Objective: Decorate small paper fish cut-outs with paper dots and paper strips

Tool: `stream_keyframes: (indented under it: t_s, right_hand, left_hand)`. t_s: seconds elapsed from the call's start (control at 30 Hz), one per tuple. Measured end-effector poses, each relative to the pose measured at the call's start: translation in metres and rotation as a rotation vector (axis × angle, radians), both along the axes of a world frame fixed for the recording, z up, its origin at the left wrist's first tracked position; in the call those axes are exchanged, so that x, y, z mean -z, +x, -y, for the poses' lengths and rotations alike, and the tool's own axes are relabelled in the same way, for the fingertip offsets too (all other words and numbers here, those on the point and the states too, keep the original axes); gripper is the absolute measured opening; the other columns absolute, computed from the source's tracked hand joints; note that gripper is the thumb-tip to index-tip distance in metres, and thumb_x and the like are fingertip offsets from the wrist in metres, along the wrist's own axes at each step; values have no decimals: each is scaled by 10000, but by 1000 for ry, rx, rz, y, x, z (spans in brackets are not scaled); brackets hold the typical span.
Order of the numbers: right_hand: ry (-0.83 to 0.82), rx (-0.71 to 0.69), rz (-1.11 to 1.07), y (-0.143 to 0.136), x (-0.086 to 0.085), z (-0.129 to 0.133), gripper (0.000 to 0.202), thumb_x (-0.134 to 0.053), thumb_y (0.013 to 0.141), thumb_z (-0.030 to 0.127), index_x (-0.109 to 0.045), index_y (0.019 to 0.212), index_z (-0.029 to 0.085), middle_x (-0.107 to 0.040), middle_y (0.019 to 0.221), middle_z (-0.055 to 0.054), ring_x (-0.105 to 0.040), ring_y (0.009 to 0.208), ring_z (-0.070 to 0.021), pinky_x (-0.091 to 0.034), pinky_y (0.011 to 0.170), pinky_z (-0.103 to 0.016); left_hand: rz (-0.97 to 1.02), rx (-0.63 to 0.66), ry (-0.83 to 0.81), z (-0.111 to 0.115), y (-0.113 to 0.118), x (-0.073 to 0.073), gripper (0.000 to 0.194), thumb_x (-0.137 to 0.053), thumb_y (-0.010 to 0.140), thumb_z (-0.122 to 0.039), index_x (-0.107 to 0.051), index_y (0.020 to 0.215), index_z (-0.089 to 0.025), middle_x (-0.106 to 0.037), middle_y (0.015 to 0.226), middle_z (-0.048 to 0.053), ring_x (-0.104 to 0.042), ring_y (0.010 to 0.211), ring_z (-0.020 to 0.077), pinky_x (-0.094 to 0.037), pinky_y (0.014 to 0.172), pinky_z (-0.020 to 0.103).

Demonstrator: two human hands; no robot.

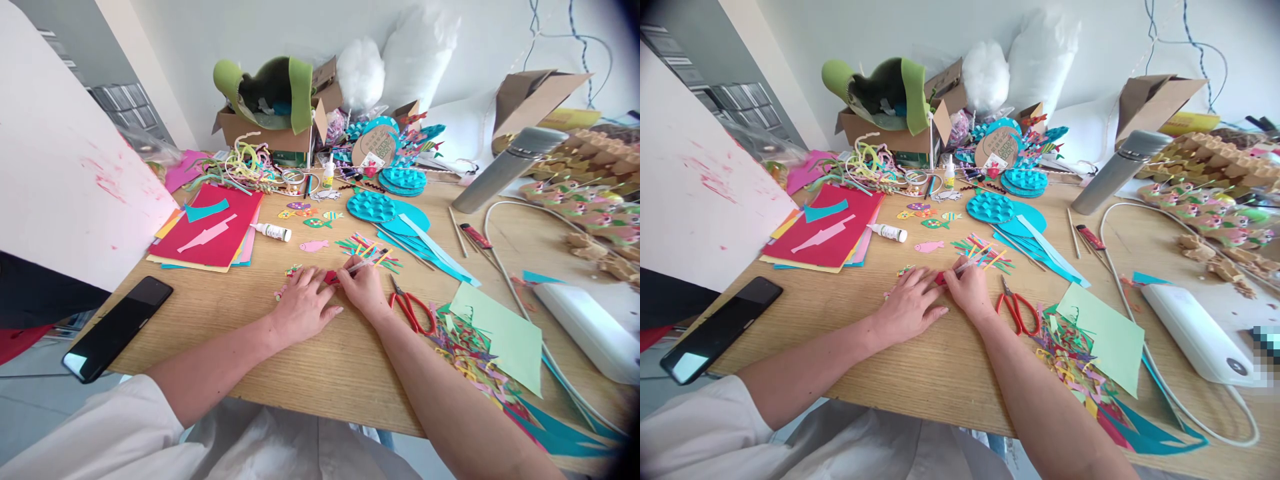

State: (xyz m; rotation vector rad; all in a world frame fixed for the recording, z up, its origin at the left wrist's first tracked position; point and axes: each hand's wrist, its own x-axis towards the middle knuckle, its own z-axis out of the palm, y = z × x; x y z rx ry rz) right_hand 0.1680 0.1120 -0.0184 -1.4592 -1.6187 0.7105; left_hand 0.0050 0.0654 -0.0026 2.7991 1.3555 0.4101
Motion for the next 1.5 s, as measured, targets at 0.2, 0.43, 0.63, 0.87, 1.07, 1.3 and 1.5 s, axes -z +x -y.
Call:
stream_keyframes:
  t_s: [0.2, 0.43, 0.63, 0.87, 1.07, 1.3, 1.5]
  right_hand:
    - [-8, -13, -18, 0, 2, -1, 130, -504, 693, 251, -453, 581, 212, -514, 502, 30, -456, 454, -112, -319, 458, -232]
    - [-10, 2, -34, 2, 3, 0, 128, -510, 698, 248, -457, 587, 213, -518, 497, 33, -454, 451, -113, -321, 463, -234]
    - [11, 85, -46, 3, 6, -2, 122, -506, 708, 255, -458, 601, 217, -513, 482, 39, -465, 452, -122, -332, 480, -239]
    - [23, 84, 9, 2, 2, 0, 134, -500, 694, 256, -455, 574, 217, -513, 473, 32, -440, 441, -117, -314, 470, -243]
    - [-4, 47, 3, 1, -1, 1, 142, -503, 680, 260, -442, 558, 222, -492, 460, 38, -414, 421, -109, -298, 449, -239]
    - [-5, 60, 24, 0, -1, 0, 143, -505, 683, 263, -447, 559, 220, -501, 463, 33, -427, 428, -114, -308, 456, -239]
    - [-4, 51, 16, 0, 0, 0, 146, -512, 685, 263, -451, 560, 217, -503, 469, 32, -425, 428, -111, -304, 452, -239]
  left_hand:
    - [-24, 6, 5, 0, 0, 0, 466, -384, 958, -493, -615, 1226, -191, -549, 1350, 122, -412, 1289, 302, -292, 1109, 494]
    - [-19, 6, 6, 0, 0, 1, 458, -400, 953, -494, -613, 1231, -198, -550, 1347, 128, -410, 1290, 299, -298, 1102, 493]
    - [-5, 11, -4, 0, -1, 1, 457, -401, 954, -488, -590, 1264, -210, -543, 1362, 120, -413, 1289, 296, -294, 1100, 505]
    - [3, 5, -12, 0, -1, 0, 434, -427, 947, -483, -608, 1237, -215, -548, 1358, 124, -404, 1299, 295, -290, 1104, 505]
    - [-12, 5, -4, 0, 0, 0, 446, -404, 953, -488, -620, 1220, -205, -550, 1354, 126, -412, 1291, 298, -290, 1107, 501]
    - [-12, 6, -4, 0, 0, 0, 439, -419, 949, -485, -607, 1238, -214, -554, 1352, 126, -409, 1293, 300, -299, 1096, 518]
    - [-12, 7, -10, 0, -1, 0, 452, -409, 950, -490, -609, 1241, -208, -546, 1360, 120, -409, 1294, 297, -285, 1112, 502]
